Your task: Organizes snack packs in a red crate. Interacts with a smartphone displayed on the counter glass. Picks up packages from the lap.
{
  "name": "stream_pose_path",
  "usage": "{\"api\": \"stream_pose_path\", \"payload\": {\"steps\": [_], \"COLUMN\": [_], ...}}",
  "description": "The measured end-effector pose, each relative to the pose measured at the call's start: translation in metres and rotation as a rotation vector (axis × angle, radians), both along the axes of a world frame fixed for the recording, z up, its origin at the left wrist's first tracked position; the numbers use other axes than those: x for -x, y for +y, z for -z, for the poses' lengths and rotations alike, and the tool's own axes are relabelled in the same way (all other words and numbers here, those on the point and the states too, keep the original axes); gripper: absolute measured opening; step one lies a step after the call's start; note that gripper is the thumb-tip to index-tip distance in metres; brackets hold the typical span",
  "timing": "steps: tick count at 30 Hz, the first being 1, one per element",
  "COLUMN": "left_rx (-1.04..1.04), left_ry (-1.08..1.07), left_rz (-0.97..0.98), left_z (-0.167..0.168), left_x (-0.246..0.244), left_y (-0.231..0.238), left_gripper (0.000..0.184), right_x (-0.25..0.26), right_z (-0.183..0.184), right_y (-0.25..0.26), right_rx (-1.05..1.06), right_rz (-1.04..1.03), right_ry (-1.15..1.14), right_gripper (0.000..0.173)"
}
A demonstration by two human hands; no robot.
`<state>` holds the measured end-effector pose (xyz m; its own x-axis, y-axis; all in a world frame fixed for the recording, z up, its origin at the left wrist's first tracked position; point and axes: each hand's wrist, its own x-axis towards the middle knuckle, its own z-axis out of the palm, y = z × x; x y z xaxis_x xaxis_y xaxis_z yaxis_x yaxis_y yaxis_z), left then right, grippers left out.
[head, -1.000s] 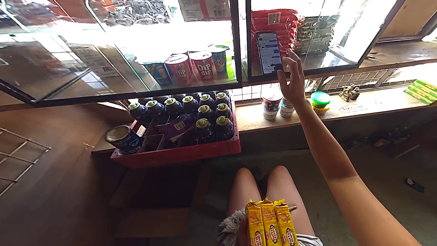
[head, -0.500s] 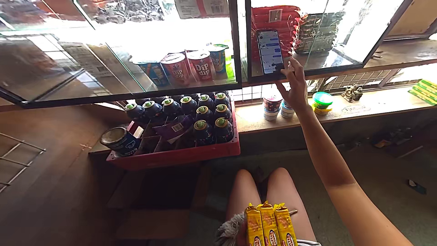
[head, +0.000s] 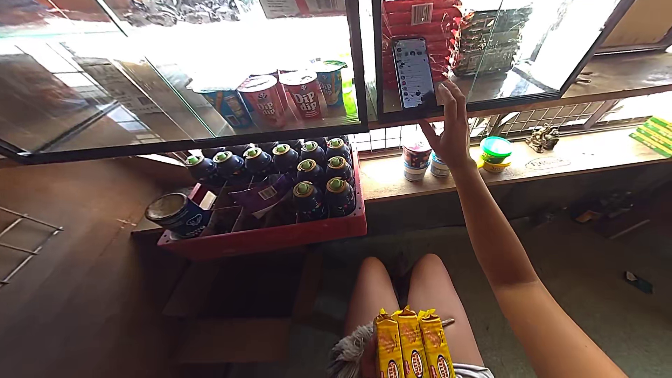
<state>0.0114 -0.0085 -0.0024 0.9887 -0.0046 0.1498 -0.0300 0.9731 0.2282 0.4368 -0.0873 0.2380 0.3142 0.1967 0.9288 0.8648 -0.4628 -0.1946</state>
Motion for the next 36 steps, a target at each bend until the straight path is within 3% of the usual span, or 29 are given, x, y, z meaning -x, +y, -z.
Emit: {"api": "stream_pose_path", "payload": {"steps": [11, 23, 27, 36], "left_rx": [-0.005, -0.039, 0.051, -0.008], "left_ry": [-0.008, 0.150, -0.037, -0.060], "left_rz": [-0.054, -0.106, 0.043, -0.029], "left_z": [0.022, -0.002, 0.029, -0.040], "left_x": [0.000, 0.000, -0.002, -0.008], "left_y": [-0.001, -0.005, 0.003, -0.003], "left_gripper": [0.037, 0.034, 0.039, 0.034], "right_x": [0.003, 0.007, 0.006, 0.006], "right_z": [0.000, -0.003, -0.002, -0.002], "right_y": [0.003, 0.004, 0.004, 0.005], "right_rx": [0.001, 0.013, 0.021, 0.007], "right_rz": [0.033, 0.077, 0.090, 0.082], "right_ry": [0.015, 0.039, 0.041, 0.038], "right_gripper": [0.071, 0.068, 0.067, 0.066]}}
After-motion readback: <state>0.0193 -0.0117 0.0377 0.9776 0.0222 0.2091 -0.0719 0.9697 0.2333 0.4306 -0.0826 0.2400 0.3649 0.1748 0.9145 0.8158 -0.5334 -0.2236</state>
